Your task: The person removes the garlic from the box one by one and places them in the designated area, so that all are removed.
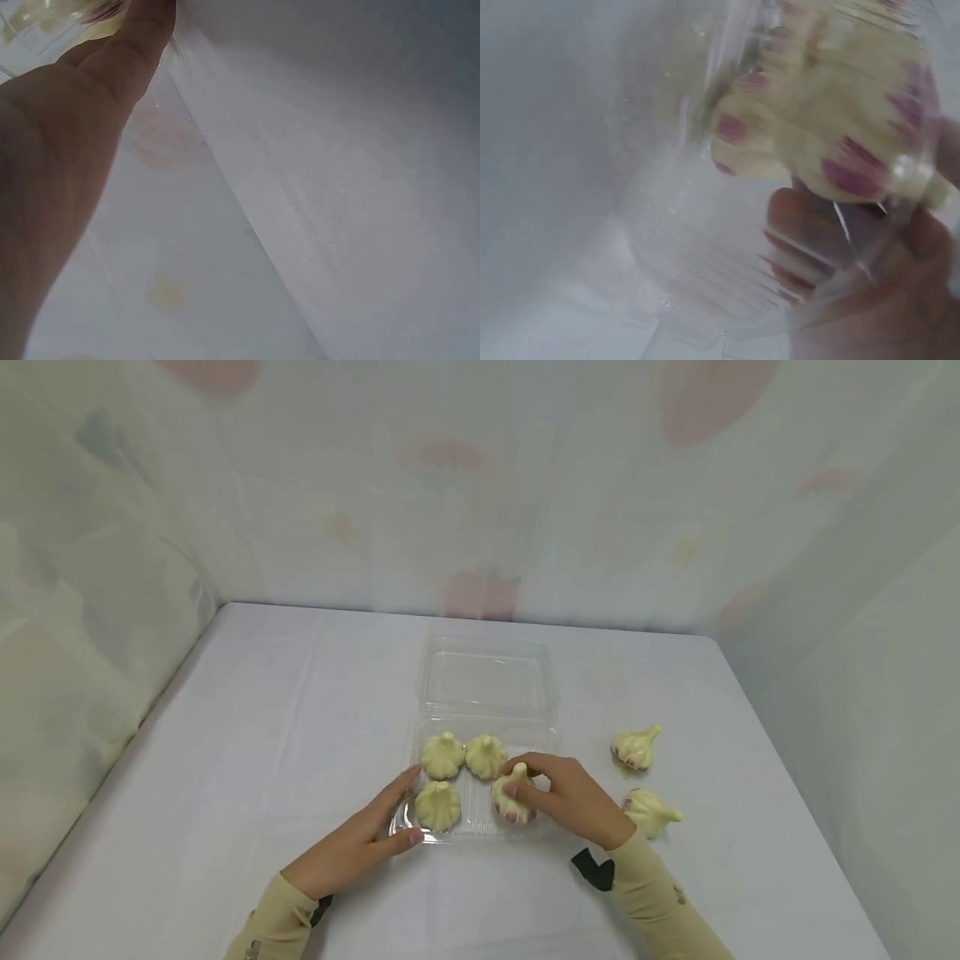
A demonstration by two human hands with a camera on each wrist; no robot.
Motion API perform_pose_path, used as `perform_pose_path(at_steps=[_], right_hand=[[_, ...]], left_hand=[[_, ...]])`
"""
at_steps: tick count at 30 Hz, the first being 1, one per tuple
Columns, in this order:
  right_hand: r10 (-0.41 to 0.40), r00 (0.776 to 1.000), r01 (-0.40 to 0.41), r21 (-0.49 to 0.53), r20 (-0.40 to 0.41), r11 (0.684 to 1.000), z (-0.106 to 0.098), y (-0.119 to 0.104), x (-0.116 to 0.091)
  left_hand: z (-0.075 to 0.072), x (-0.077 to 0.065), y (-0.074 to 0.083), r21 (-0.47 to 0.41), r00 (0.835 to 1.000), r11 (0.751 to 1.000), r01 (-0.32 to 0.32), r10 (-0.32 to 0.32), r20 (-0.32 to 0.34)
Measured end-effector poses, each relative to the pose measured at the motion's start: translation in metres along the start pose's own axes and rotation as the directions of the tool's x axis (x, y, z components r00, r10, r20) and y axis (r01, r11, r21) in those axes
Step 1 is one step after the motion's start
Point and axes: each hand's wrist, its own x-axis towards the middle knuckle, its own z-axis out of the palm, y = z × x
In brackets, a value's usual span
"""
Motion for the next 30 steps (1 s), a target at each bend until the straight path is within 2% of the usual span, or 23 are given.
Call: perform_pose_path(at_steps=[9, 18, 25, 30], right_hand=[[0.046, 0.994, -0.025, 0.203, -0.099, 0.979, -0.008, -0.004, -0.002], [0.105, 0.975, -0.050, 0.268, -0.196, 0.962, -0.019, -0.006, -0.006], [0.075, 0.964, 0.021, 0.354, -0.255, 0.935, -0.028, -0.006, -0.012], [0.088, 0.954, 0.030, 0.381, -0.287, 0.924, -0.034, -0.006, -0.017]], left_hand=[[-0.001, 0.000, -0.001, -0.002, 1.000, 1.000, 0.000, 0.000, -0.005], [-0.002, 0.000, 0.000, 0.016, 1.000, 1.000, 0.005, -0.005, -0.005], [-0.003, 0.000, 0.000, 0.023, 1.000, 1.000, 0.003, -0.003, -0.004], [-0.003, 0.000, 0.000, 0.022, 1.000, 1.000, -0.001, 0.002, -0.006]])
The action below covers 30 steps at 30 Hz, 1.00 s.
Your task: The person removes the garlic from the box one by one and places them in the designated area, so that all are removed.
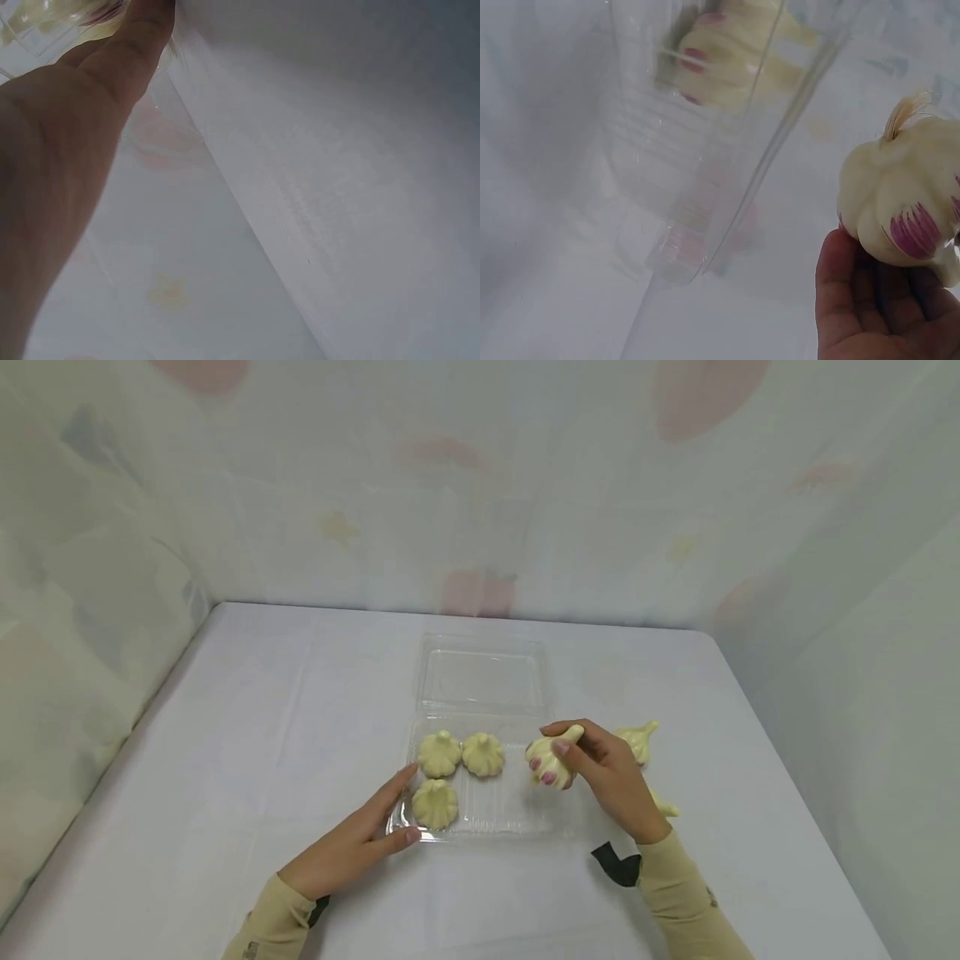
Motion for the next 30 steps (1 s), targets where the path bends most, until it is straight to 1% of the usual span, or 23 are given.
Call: perform_pose_path(at_steps=[4, 8, 14, 17, 22, 25, 30], right_hand=[[0.023, 0.999, -0.022, 0.025, -0.034, 0.999, -0.003, -0.001, -0.003], [0.027, 0.998, -0.024, 0.048, -0.062, 0.999, -0.005, -0.001, -0.006], [0.018, 0.994, -0.015, 0.021, -0.112, 1.000, -0.010, 0.000, -0.013], [0.016, 0.990, -0.013, 0.023, -0.143, 1.000, -0.012, -0.001, -0.019], [0.042, 0.983, -0.043, -0.004, -0.176, 0.999, -0.018, -0.003, -0.028], [0.053, 0.980, -0.054, -0.003, -0.192, 0.999, -0.021, -0.003, -0.032], [0.090, 0.967, -0.092, -0.001, -0.237, 0.996, -0.024, -0.001, -0.040]], left_hand=[[-0.001, 0.000, 0.001, -0.002, 1.000, 1.000, 0.000, 0.000, 0.000], [-0.002, -0.002, 0.001, -0.003, 1.000, 1.000, 0.008, -0.008, -0.001], [0.001, -0.003, 0.000, -0.022, 1.000, 1.000, 0.011, -0.011, 0.001], [0.001, -0.002, 0.000, -0.012, 1.000, 1.000, 0.002, -0.002, 0.002], [0.000, -0.001, 0.000, 0.007, 1.000, 1.000, -0.007, 0.007, -0.002], [0.000, -0.001, 0.000, -0.004, 1.000, 1.000, -0.004, 0.004, 0.000], [0.001, -0.001, -0.001, -0.014, 1.000, 1.000, 0.001, -0.001, 0.005]])
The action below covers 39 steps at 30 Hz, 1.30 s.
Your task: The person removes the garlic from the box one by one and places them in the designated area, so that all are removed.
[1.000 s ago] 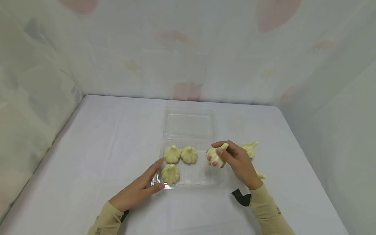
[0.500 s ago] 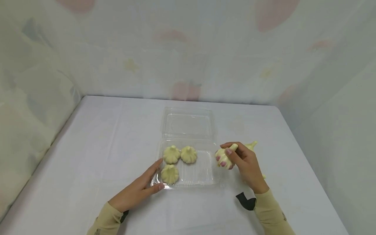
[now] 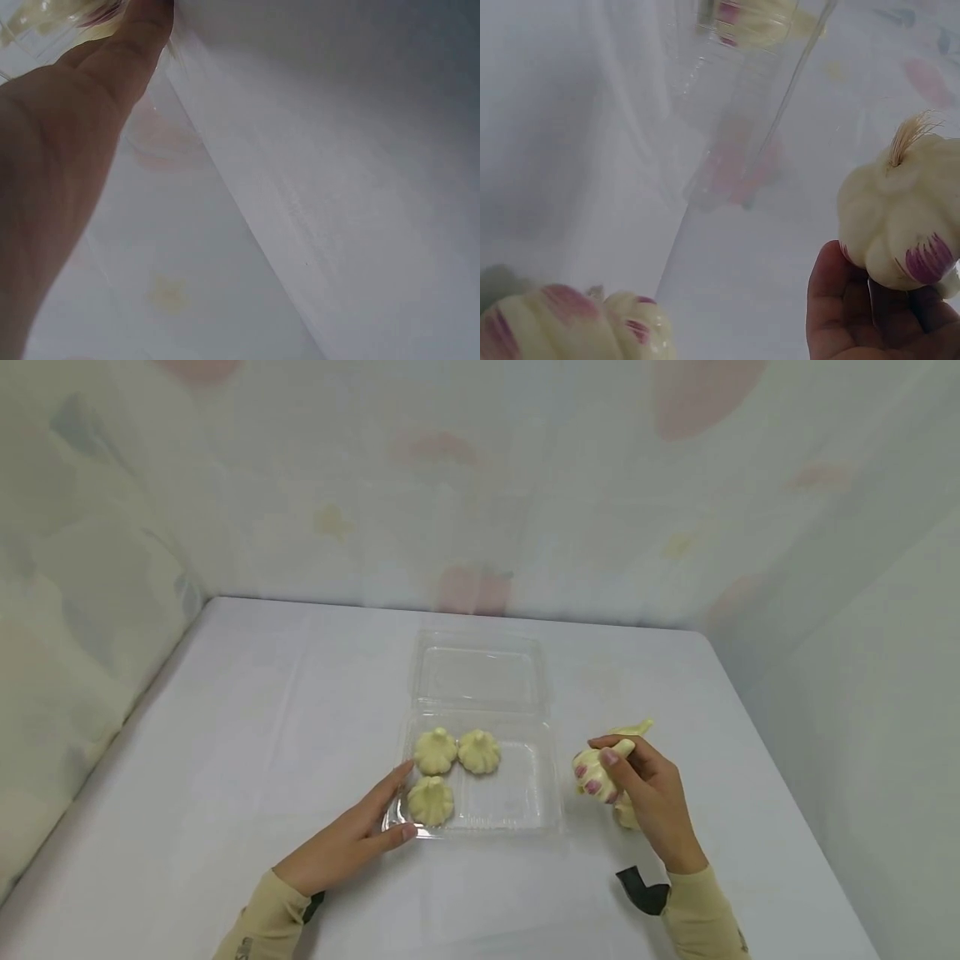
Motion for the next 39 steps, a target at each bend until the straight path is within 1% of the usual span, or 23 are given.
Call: perform_pose_path(at_steps=[2, 6, 10, 13, 16, 20, 27, 29, 34, 39], right_hand=[[0.020, 1.000, -0.020, -0.021, -0.018, 1.000, -0.001, 0.001, -0.003], [0.054, 0.998, -0.056, -0.081, -0.025, 0.995, -0.005, 0.002, -0.013], [0.103, 0.994, -0.107, -0.152, -0.032, 0.983, -0.011, 0.007, -0.023], [0.155, 0.987, -0.159, -0.209, -0.034, 0.965, -0.015, 0.013, -0.029], [0.211, 0.977, -0.209, -0.277, -0.021, 0.938, -0.018, 0.019, -0.033], [0.255, 0.967, -0.240, -0.362, -0.007, 0.901, -0.022, 0.024, -0.036], [0.321, 0.947, -0.289, -0.417, 0.008, 0.862, -0.027, 0.030, -0.038], [0.310, 0.951, -0.274, -0.448, 0.007, 0.851, -0.027, 0.032, -0.036], [0.219, 0.975, -0.199, -0.526, -0.025, 0.827, -0.029, 0.043, -0.029], [0.188, 0.980, -0.191, -0.534, -0.061, 0.824, -0.034, 0.055, -0.025]], left_hand=[[0.000, 0.000, 0.000, 0.001, 1.000, 1.000, 0.000, 0.000, 0.002], [0.000, 0.000, 0.000, -0.007, 1.000, 1.000, 0.004, -0.004, 0.004], [0.000, 0.000, 0.000, -0.010, 1.000, 1.000, 0.004, -0.004, 0.005], [0.000, 0.000, 0.000, -0.007, 1.000, 1.000, 0.007, -0.007, 0.004], [0.000, 0.000, 0.000, -0.005, 1.000, 1.000, 0.009, -0.009, 0.003], [0.000, 0.000, 0.000, -0.015, 1.000, 1.000, 0.015, -0.015, 0.009], [-0.001, 0.000, 0.000, -0.031, 1.000, 0.999, 0.024, -0.023, 0.020], [-0.001, 0.000, -0.001, -0.027, 1.000, 0.999, 0.024, -0.023, 0.018], [-0.001, 0.000, -0.001, -0.018, 1.000, 1.000, 0.024, -0.024, 0.009], [0.000, 0.000, -0.003, -0.016, 1.000, 1.000, 0.017, -0.017, 0.007]])
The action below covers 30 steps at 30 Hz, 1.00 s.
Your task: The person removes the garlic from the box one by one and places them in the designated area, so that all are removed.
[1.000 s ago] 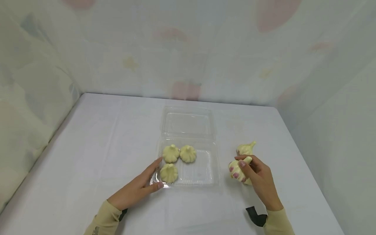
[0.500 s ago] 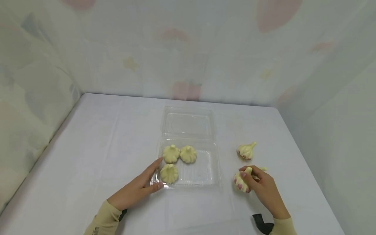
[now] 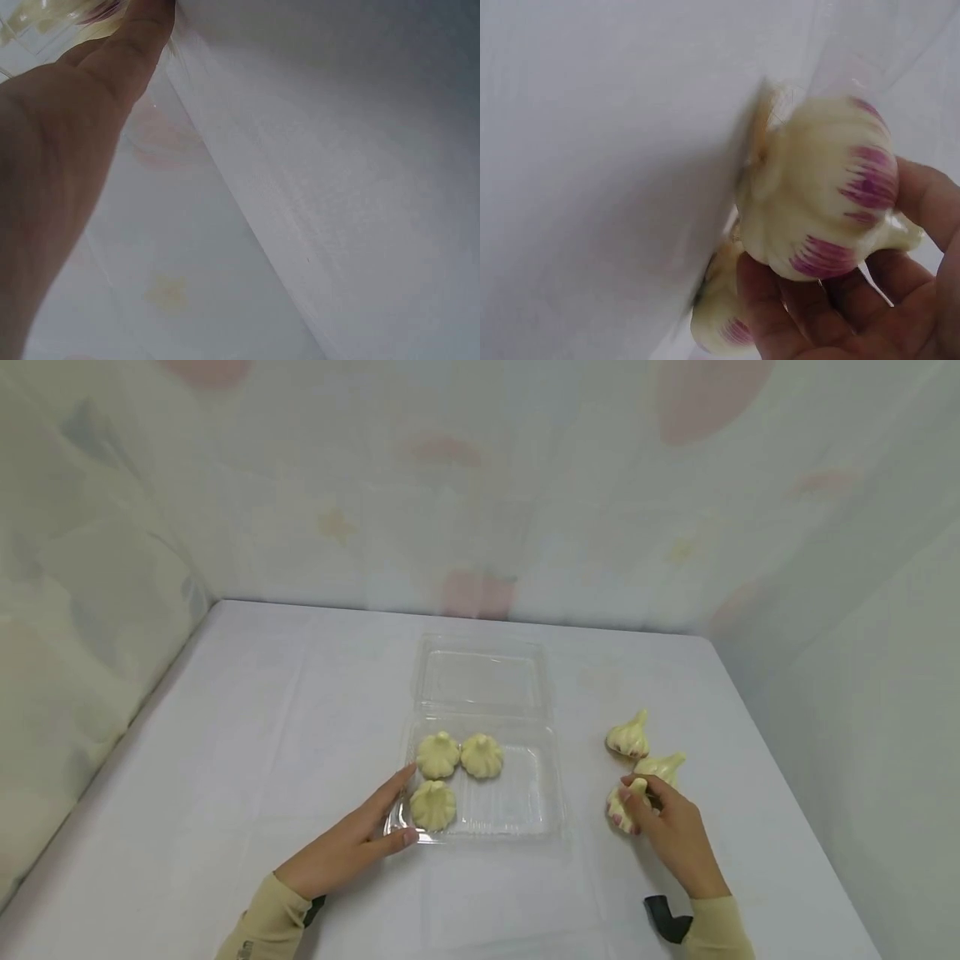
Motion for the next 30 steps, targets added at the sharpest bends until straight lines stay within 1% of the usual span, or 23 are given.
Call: perform_pose_path(at_steps=[3, 5, 11, 16, 22, 25, 30], right_hand=[[0.000, 1.000, 0.000, -0.010, -0.012, 1.000, -0.0004, 0.0036, 0.0018], [0.015, 1.000, -0.015, -0.024, -0.009, 1.000, -0.0016, 0.0042, 0.0022], [0.079, 0.996, -0.078, -0.033, 0.045, 0.996, -0.0056, 0.0025, -0.0002], [0.074, 0.996, -0.072, -0.048, 0.044, 0.996, -0.0062, 0.0025, -0.0018], [0.049, 0.999, -0.047, -0.083, 0.012, 0.995, -0.0071, 0.0031, -0.0021], [0.053, 0.999, -0.052, -0.097, 0.000, 0.994, -0.0073, 0.0033, -0.0016], [0.059, 0.998, -0.058, -0.095, 0.008, 0.994, -0.0072, 0.0030, -0.0005]], left_hand=[[0.0006, -0.0002, -0.0005, -0.003, 1.000, 1.000, -0.004, 0.004, 0.002], [0.0008, -0.0005, -0.0004, -0.002, 1.000, 1.000, -0.003, 0.003, 0.002], [0.0004, -0.0001, 0.0004, 0.009, 1.000, 1.000, -0.005, 0.005, 0.000], [0.0000, 0.0003, 0.0013, 0.012, 1.000, 1.000, -0.001, 0.001, -0.001], [0.0001, 0.0001, 0.0026, 0.008, 1.000, 1.000, 0.004, -0.004, 0.004], [-0.0001, 0.0001, 0.0035, 0.008, 1.000, 1.000, 0.005, -0.005, 0.000], [-0.0004, -0.0003, 0.0046, 0.010, 1.000, 1.000, 0.007, -0.007, 0.000]])
